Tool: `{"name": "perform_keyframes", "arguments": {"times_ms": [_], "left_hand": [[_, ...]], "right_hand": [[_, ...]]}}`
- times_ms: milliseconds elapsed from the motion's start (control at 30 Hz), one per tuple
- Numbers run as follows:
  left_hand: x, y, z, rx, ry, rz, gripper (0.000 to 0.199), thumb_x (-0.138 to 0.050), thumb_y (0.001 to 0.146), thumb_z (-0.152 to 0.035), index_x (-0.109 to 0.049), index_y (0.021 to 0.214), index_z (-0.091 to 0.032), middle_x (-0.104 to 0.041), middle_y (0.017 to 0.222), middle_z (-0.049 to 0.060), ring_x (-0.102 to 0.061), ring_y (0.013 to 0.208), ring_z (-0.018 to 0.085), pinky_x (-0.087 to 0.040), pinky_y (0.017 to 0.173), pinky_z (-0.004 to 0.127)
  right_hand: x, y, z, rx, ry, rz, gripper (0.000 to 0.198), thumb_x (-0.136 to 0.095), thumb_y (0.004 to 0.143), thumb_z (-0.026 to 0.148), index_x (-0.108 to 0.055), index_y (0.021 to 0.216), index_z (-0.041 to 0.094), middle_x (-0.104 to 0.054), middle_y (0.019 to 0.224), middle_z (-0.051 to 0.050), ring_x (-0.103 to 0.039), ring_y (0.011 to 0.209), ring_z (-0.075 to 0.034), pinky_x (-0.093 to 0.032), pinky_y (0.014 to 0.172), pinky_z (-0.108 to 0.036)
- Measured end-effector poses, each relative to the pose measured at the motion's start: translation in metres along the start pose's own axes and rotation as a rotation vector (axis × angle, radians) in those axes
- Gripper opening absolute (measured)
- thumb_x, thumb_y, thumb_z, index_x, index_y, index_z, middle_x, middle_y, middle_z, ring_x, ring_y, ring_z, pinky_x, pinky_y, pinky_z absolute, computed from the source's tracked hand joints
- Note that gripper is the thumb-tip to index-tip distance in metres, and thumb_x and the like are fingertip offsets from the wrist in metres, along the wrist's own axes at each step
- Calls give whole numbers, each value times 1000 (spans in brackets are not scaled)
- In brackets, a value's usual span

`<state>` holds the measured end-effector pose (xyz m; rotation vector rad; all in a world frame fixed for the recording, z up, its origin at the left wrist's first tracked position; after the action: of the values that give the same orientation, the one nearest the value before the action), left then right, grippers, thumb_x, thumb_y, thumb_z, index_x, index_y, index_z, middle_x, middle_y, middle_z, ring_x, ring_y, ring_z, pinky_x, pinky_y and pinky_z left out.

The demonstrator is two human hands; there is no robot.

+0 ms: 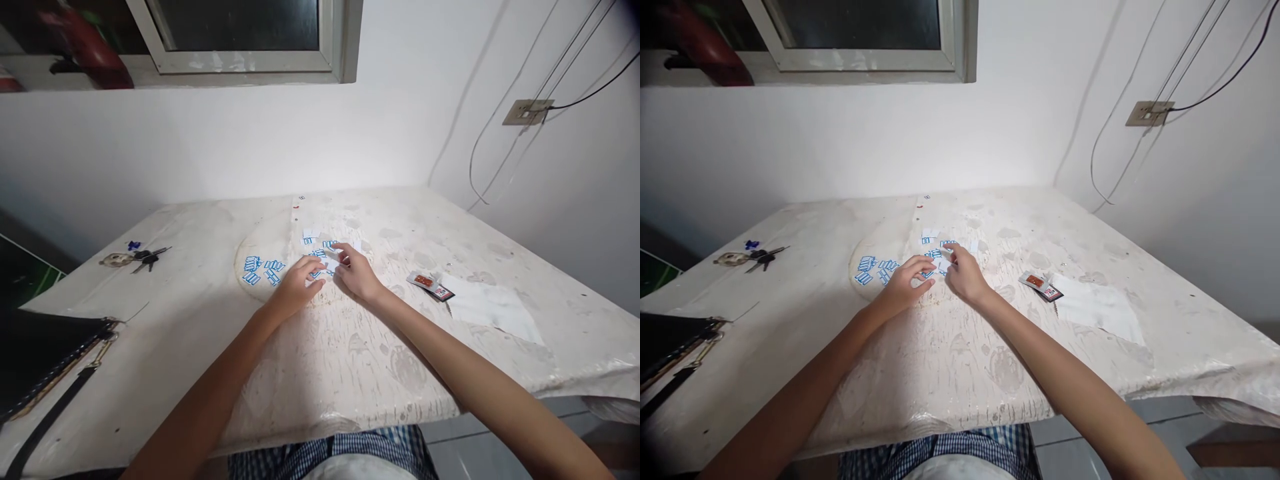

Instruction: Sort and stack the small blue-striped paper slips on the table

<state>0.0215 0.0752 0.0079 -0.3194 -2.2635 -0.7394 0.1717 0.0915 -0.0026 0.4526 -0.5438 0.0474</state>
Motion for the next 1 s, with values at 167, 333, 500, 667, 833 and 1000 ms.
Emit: {"name": "perform_keyframes", "arguments": {"times_ms": [167,333,500,667,833,1000], "left_hand": [[21,5,4,83,104,-121,22,-40,81,-26,-57,93,-19,-57,102,5,-57,80,14,-48,73,28],[59,0,28,387,618,-171,42,-44,79,-38,-48,115,-16,-45,124,15,-43,113,30,-34,93,44],[81,-15,59,846,738,-65,72,-44,71,-60,-38,125,-12,-41,125,25,-37,114,42,-30,88,54],[60,-7,54,607,477,-3,60,-45,77,-49,-40,124,-13,-48,122,18,-43,115,32,-33,93,42],[25,3,24,369,-123,42,49,-42,80,-48,-40,121,-21,-52,122,9,-48,113,20,-37,93,32],[30,5,9,230,-88,44,47,-39,82,-47,-38,123,-23,-45,130,7,-41,120,19,-33,98,33]], "right_hand": [[16,6,-5,-191,376,-138,45,-44,73,21,-35,118,23,-49,96,-4,-51,61,-10,-51,56,-29],[33,10,4,-124,440,-158,48,-45,76,24,-32,122,25,-50,113,-8,-59,75,-15,-53,65,-33],[42,11,13,47,339,-112,51,-43,79,20,-29,127,25,-51,123,-9,-52,108,-22,-49,81,-36],[43,10,12,73,160,-24,54,-43,79,19,-27,131,23,-49,127,-10,-41,121,-21,-39,95,-40],[17,-4,5,-14,-294,304,67,-56,74,46,-32,133,25,-40,135,-12,-31,125,-34,-16,98,-62],[-6,-11,3,44,-333,347,62,-53,76,52,-35,130,26,-44,132,-9,-25,129,-32,-5,98,-63]]}}
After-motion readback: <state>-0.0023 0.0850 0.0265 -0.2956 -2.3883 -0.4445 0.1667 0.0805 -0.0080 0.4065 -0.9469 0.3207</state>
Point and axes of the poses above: each hand's wrist, its own y-axis towards the middle knuckle, its own x-axis out of the back of the hand, z = x × y, the point moved 4 cm from there along y, towards the middle knuckle
